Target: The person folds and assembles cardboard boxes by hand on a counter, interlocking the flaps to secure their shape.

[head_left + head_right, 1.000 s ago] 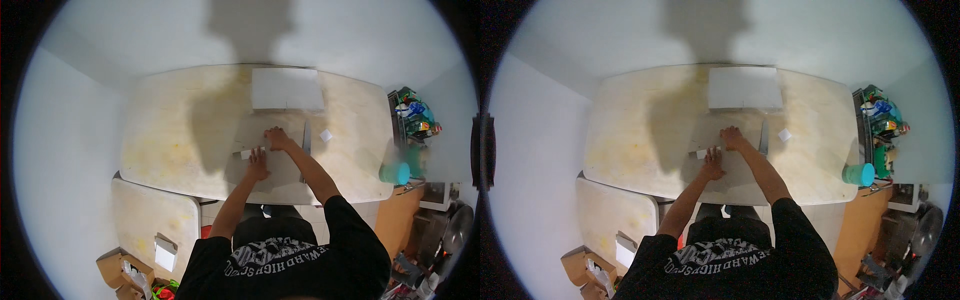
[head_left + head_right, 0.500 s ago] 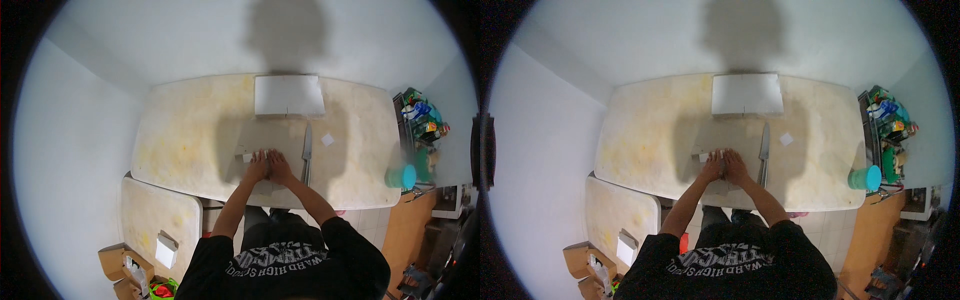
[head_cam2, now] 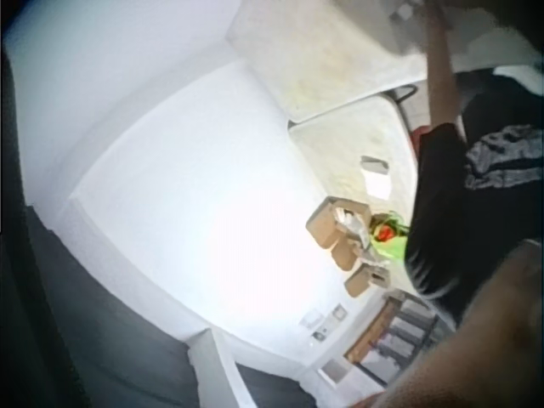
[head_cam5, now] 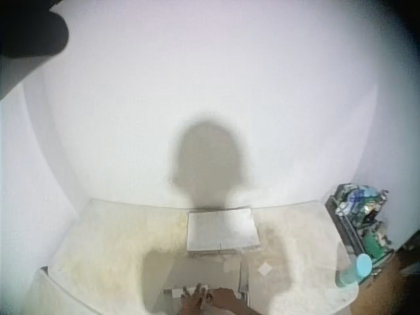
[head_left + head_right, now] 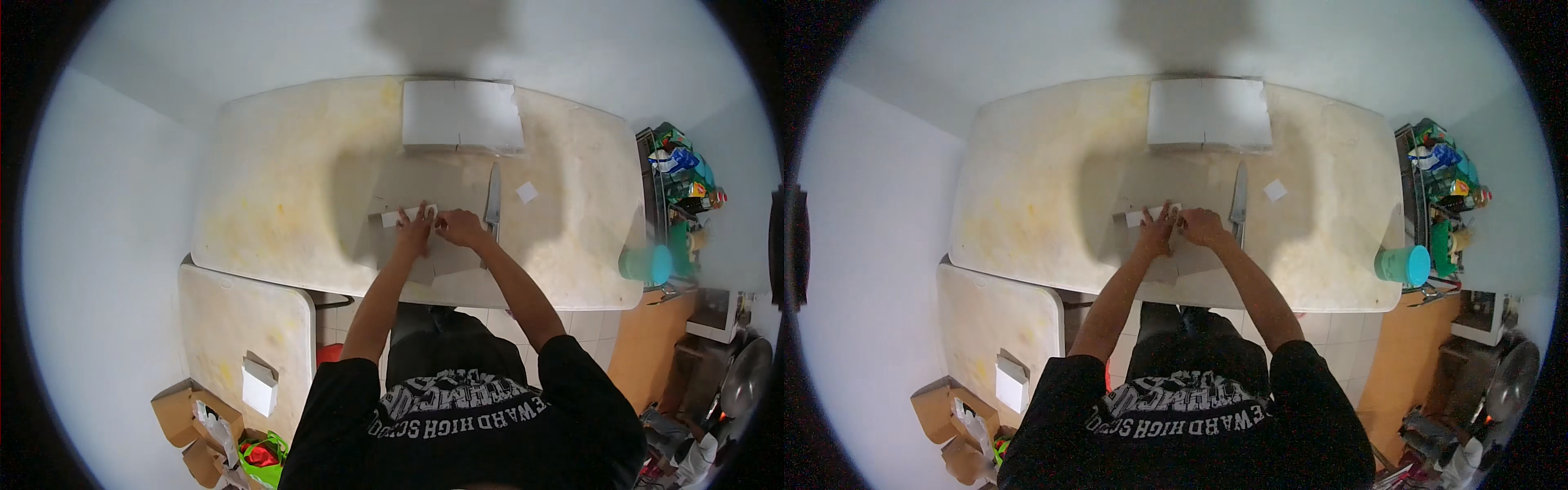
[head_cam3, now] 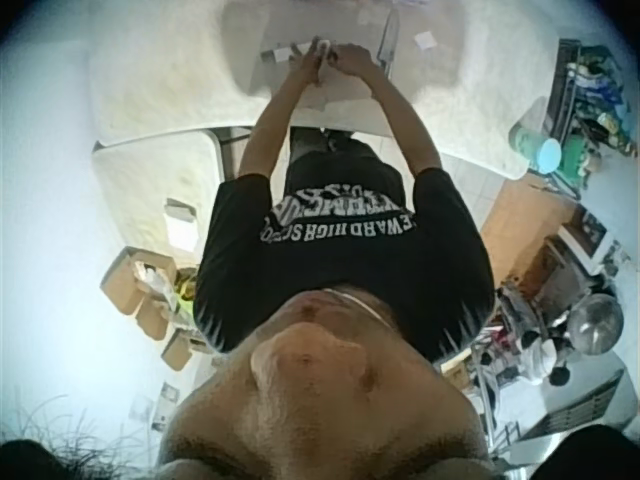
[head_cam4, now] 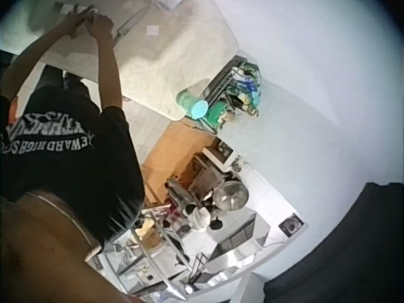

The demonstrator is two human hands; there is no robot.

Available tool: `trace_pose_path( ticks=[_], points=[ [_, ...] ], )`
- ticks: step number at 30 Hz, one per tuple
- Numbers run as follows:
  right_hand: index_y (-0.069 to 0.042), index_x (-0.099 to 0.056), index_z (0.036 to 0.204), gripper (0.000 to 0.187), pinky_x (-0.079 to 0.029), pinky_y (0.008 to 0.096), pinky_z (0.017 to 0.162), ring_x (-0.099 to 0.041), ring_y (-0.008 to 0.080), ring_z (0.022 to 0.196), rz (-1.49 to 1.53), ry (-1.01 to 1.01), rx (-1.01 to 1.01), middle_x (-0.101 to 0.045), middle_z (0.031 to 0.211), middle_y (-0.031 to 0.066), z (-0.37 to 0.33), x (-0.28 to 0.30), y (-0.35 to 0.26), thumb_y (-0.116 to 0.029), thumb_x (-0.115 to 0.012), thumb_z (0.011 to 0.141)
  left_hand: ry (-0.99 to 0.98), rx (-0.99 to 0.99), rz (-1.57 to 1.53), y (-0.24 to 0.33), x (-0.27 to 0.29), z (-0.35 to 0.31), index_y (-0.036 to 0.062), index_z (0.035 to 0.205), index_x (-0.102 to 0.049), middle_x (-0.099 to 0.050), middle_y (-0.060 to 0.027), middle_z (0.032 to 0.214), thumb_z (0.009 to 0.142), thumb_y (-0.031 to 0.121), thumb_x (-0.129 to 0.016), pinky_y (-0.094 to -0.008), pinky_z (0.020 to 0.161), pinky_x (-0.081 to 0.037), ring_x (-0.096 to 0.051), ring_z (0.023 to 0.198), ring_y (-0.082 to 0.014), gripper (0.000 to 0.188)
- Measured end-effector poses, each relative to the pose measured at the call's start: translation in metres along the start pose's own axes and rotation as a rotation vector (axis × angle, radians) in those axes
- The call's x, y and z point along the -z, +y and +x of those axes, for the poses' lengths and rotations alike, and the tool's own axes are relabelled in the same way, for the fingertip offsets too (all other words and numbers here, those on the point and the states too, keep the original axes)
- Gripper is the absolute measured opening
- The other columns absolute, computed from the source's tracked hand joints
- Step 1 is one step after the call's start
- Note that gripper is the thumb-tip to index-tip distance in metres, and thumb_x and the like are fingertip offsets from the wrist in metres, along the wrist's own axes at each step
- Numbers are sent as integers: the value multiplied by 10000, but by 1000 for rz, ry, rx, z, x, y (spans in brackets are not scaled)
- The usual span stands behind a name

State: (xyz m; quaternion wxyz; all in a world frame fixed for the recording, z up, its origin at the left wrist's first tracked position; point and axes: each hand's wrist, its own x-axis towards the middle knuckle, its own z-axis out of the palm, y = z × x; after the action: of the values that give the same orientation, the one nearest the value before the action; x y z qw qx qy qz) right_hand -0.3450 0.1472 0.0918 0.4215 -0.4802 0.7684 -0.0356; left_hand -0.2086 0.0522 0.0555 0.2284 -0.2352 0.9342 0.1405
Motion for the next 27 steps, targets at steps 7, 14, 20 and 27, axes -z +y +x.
trace_pose_path(
  ticks=[7, 14, 20, 27],
  points=[
    [-115, -510, 1367, 789, -423, 459, 1046, -487, 315, 1281, -408, 481, 530, -536, 1366, 110, -62, -106, 9, -377, -820, 691, 192, -236, 45, -32, -29, -26, 195, 1537, -268, -72, -105, 1640, 586, 463, -892, -679, 1082, -323, -96, 1427, -578, 1169],
    [-92, -491, 1367, 781, -392, 447, 1088, -462, 315, 1312, -284, 444, 604, -523, 1377, 114, -54, -98, 25, -339, -807, 697, -41, -290, 183, -13, 6, -69, 126, 1537, -258, -107, -174, 1624, 671, 530, -820, -731, 1020, -332, -116, 1411, -596, 1109],
    [-90, -517, 1335, 675, -401, 437, 1081, -481, 313, 1294, -258, 436, 616, -550, 1337, 111, -60, -89, 21, -299, -771, 745, 187, -486, 167, -40, -30, -66, 37, 1256, -564, -481, -172, 1416, 797, 347, -713, -522, 808, -577, -511, 1246, -445, 574],
    [-94, -635, 1133, 432, -502, 418, 915, -598, 270, 1107, -319, 639, 591, -647, 1145, 62, -42, -94, 17, -267, -749, 755, 271, -472, 190, -47, -36, -67, 33, 1036, -641, -621, -105, 1212, 875, 224, -595, -440, 698, -613, -651, 1078, -311, 253]
  ],
)
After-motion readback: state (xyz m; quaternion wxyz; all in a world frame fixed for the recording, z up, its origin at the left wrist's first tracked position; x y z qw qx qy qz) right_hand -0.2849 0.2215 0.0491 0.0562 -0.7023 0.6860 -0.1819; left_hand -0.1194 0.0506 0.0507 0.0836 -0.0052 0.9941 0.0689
